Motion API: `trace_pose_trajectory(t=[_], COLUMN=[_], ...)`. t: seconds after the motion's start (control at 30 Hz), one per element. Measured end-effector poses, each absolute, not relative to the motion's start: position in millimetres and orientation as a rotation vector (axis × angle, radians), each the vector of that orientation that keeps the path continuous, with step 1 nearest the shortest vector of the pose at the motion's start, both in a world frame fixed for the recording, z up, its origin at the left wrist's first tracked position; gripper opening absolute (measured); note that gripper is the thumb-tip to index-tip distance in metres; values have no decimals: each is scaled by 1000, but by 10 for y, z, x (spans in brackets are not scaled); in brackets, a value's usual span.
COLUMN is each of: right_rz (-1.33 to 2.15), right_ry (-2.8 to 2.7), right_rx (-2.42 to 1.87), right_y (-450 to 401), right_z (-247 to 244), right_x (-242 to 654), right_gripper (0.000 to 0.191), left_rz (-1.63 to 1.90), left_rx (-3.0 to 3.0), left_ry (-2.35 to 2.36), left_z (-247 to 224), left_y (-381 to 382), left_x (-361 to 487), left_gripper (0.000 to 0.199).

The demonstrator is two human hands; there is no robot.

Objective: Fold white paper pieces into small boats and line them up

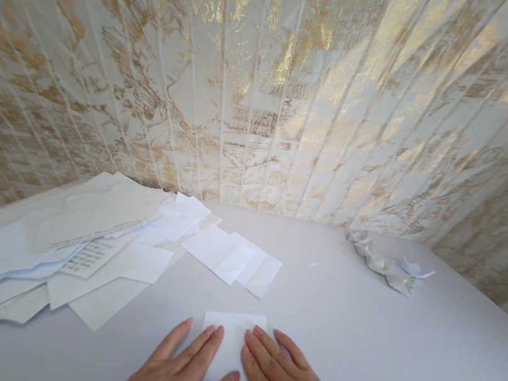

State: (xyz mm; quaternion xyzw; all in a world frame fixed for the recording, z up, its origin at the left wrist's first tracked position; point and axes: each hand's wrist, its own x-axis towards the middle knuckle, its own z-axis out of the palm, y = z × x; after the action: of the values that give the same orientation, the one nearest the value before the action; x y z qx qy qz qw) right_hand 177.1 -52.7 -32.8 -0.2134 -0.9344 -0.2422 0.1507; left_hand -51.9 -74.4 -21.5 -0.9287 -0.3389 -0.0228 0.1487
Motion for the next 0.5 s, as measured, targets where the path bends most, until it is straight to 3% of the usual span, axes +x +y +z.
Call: trace_pose_trajectory(t=[0.13,0.5], right_rz=[-661,-548], right_ry=[-2706,-2713], right_rx=[-627,-635], right_y=[-537,-535], right_z=[-293,-271], right_x=[1776,1771], right_gripper=[35,40], left_rz=[-56,-280], left_rx=[-2882,-2955], left_ry=[-845,-1106], left_z=[-40,16], left_y=[-684,-711], left_x=[-646,-724], left_gripper=[30,21])
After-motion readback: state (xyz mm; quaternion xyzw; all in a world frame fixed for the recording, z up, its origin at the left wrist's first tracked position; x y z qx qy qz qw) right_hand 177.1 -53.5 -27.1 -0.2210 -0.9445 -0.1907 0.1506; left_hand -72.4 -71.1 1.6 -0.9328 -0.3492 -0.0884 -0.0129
